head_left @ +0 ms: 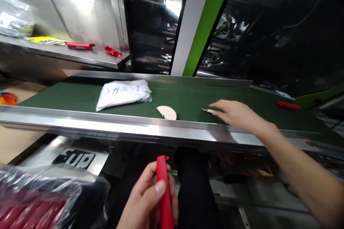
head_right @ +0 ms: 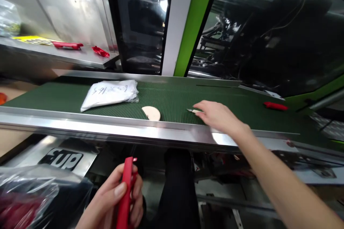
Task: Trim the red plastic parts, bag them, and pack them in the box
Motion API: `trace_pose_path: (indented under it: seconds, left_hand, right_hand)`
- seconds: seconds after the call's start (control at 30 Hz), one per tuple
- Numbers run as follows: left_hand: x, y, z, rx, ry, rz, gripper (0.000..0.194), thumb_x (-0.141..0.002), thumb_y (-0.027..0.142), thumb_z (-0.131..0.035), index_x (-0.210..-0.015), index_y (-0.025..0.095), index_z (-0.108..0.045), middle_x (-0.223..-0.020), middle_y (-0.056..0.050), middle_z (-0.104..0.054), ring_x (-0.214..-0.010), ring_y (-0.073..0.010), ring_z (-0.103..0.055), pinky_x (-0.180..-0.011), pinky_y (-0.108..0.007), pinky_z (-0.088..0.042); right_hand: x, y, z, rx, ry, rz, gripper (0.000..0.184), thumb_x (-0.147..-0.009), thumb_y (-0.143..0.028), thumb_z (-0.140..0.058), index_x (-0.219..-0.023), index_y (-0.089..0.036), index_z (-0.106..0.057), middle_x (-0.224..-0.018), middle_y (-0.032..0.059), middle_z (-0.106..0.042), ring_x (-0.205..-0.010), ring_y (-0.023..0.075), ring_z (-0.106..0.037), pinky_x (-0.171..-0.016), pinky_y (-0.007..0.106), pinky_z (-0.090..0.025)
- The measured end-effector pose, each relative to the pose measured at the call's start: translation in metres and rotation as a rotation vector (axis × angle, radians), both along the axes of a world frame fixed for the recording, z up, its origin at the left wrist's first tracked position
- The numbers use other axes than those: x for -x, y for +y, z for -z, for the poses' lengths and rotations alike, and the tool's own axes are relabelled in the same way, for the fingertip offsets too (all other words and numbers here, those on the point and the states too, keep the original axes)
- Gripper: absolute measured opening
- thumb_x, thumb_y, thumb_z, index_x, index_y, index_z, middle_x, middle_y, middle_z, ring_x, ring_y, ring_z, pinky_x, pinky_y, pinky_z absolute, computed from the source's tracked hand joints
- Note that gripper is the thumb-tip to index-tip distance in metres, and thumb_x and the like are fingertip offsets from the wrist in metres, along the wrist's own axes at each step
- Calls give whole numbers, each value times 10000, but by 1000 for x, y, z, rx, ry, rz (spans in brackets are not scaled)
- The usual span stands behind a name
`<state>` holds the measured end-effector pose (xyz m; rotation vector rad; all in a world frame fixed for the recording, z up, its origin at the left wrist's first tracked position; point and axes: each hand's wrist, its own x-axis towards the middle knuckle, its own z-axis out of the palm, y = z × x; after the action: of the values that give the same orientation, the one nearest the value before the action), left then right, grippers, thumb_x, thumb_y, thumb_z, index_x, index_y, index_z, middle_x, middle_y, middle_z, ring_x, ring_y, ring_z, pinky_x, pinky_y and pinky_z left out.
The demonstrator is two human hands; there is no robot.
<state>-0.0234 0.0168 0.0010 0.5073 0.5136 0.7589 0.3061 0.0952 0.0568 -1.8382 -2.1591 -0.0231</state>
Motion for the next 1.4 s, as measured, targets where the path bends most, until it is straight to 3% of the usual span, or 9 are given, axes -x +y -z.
trace_pose_path:
  seconds: [0.1, 0.2, 0.3, 0.37, 0.5, 0.63, 0.8, 1.0, 1.4]
  left_hand:
    - [2, -1, 0, 22, 85, -92, 284, -835, 389, -676, -1066, 261, -570, -775, 8, -518, -543, -108, -504, -517, -250, -393]
    - [9, -2, 0, 50, 146, -98, 283, -879, 340, -613, -1135, 264, -521, -789, 17, -477, -545, -83, -424, -484, -212, -352]
    - [15, -5, 2, 78, 180, -113, 311, -874, 326, -606, -1158, 253, -504, -802, 16, -473, -568, -81, -412, -493, -206, -342]
    - [15, -8, 3, 90, 186, -108, 279, -877, 339, -589, -1129, 244, -514, -831, 4, -498, -595, -91, -423, -502, -211, -347]
    - [13, -13, -2, 85, 197, -130, 196, -942, 377, -459, -1024, 219, -541, -891, -18, -537, -593, -93, -424, -483, -206, -318]
    - [11, -19, -9, 43, 229, -156, 192, -958, 362, -422, -983, 204, -529, -873, -9, -539, -548, -85, -423, -467, -210, -302]
    - [11, -24, -12, 35, 227, -174, 188, -961, 343, -418, -1016, 200, -528, -850, -7, -554, -525, -84, -437, -462, -209, -310]
    - [9, -30, -12, 50, 198, -199, 198, -957, 341, -424, -995, 196, -553, -825, -10, -566, -516, -87, -455, -456, -204, -319]
    - [7, -34, -12, 36, 182, -180, 194, -957, 332, -416, -991, 195, -549, -814, -6, -558, -502, -86, -455, -441, -197, -317]
  right_hand:
    - [-29, 14, 7, 103, -69, 21, 186, -821, -278, -606, -849, -161, -747, -824, 94, -710, -708, 222, -645, -622, 325, -473]
    - [-20, 5, 2, 42, -85, 36, 209, -841, -324, -595, -878, -160, -721, -839, 88, -677, -716, 193, -603, -616, 308, -425]
    - [21, -24, -9, -164, -49, 75, 204, -868, -317, -572, -946, -152, -664, -915, 88, -636, -782, 184, -581, -669, 312, -436]
    - [58, -49, -13, -224, 53, 4, 159, -887, -284, -573, -985, -187, -650, -955, 58, -630, -782, 156, -584, -643, 276, -455]
    - [124, -91, -3, -44, 285, -286, 343, -950, -187, -525, -1281, -264, -570, -1173, 10, -622, -1012, 121, -612, -811, 209, -514]
    - [155, -105, 12, -47, 369, -358, 424, -935, -57, -500, -1345, -160, -532, -1108, 53, -621, -1003, 96, -595, -847, 180, -498]
    - [162, -108, 15, -140, 330, -372, 377, -902, 22, -483, -1223, -120, -620, -1099, 79, -614, -999, 95, -585, -828, 186, -485]
    - [164, -114, 19, -195, 291, -411, 377, -878, 11, -536, -1239, -71, -604, -1127, 112, -625, -986, 157, -576, -846, 298, -492]
    - [158, -120, 24, -173, 220, -406, 401, -903, -31, -540, -1290, -131, -582, -1194, 68, -612, -1032, 154, -546, -884, 301, -455]
